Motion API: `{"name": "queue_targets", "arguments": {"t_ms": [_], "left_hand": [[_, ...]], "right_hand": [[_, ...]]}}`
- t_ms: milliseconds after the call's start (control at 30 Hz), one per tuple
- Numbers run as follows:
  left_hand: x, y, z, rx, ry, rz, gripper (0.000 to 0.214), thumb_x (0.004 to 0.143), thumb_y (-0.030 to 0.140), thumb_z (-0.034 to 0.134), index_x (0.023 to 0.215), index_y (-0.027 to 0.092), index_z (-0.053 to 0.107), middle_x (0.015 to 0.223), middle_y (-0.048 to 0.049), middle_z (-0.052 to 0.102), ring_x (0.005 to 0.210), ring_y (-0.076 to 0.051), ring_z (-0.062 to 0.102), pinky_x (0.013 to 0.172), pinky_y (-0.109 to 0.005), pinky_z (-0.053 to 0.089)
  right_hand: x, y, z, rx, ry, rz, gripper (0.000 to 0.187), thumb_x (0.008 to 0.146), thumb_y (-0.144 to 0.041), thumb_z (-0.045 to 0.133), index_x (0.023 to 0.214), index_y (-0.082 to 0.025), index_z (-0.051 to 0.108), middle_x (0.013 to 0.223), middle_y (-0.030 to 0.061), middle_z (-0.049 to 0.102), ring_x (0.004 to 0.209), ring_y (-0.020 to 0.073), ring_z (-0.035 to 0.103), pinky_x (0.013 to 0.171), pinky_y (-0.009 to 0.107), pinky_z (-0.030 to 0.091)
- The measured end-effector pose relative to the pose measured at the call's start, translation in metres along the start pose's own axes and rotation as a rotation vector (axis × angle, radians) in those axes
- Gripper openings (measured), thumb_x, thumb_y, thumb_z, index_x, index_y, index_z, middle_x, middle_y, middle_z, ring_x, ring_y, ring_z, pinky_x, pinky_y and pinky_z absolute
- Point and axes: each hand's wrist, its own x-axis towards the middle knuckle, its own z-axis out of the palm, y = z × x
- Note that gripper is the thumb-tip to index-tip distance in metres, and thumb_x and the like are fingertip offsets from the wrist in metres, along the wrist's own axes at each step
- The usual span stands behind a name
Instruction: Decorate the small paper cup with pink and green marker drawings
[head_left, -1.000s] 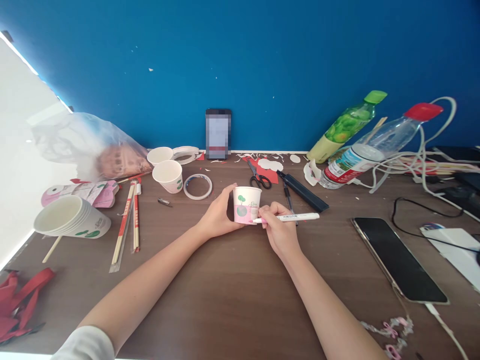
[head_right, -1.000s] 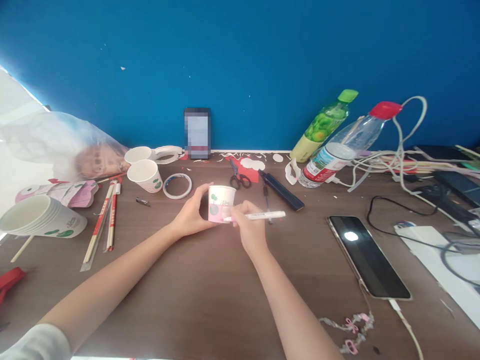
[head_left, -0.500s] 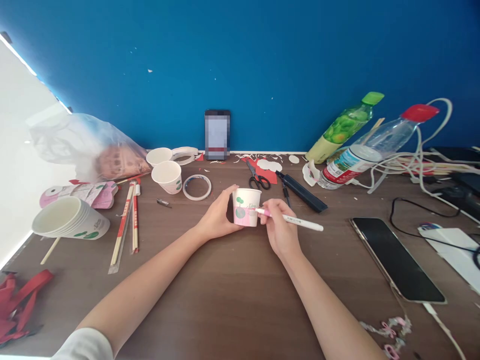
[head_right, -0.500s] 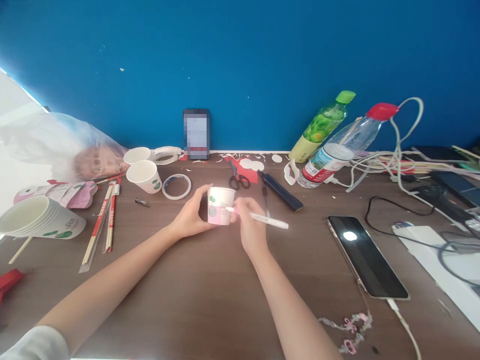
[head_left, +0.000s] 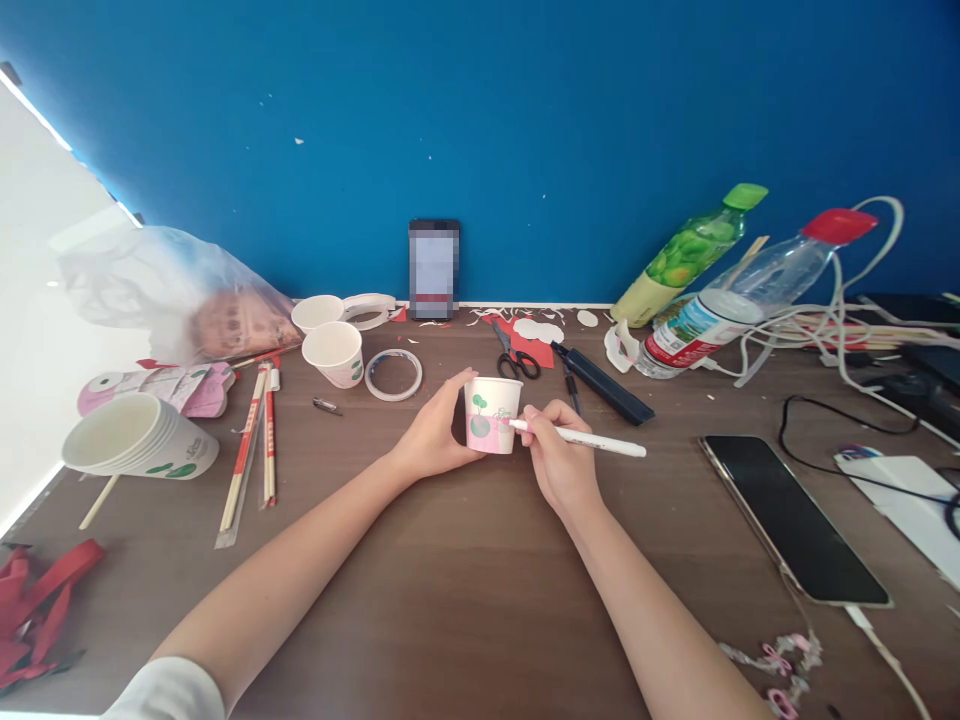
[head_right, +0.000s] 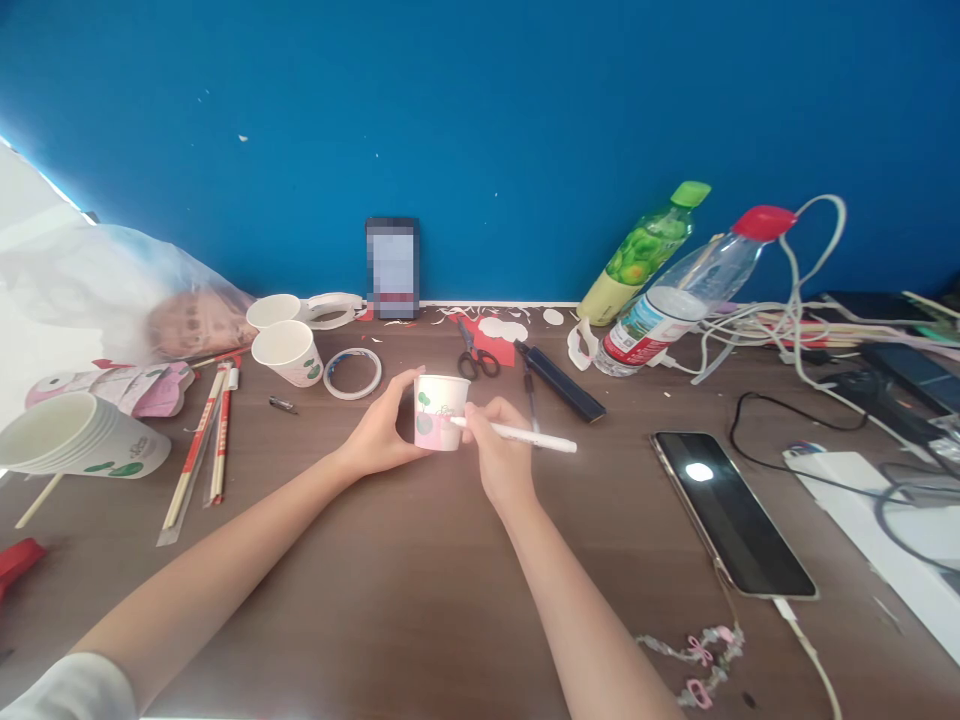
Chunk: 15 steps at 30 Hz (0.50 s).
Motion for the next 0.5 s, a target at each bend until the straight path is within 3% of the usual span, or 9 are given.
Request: {"name": "queue_targets", "arguments": {"t_ms": [500], "left_hand": [[0.0002, -0.0016, 0.0012, -0.007, 0.015, 0.005, 0.094, 0.063, 0.025, 0.082, 0.140, 0.022, 0.029, 0.148, -0.0144, 0.041, 0.137, -0.034, 0.043, 0.110, -0.045, 0.042]], "right_hand": [[0.0016, 0.0088, -0.0059, -0.125, -0.012, -0.095, 0.038, 0.076, -0.038, 0.069, 0.054, -0.022, 0.043, 0.050, -0.0041, 0.051, 0.053, 0.0128, 0.048, 0.061, 0.030, 0.042]]}}
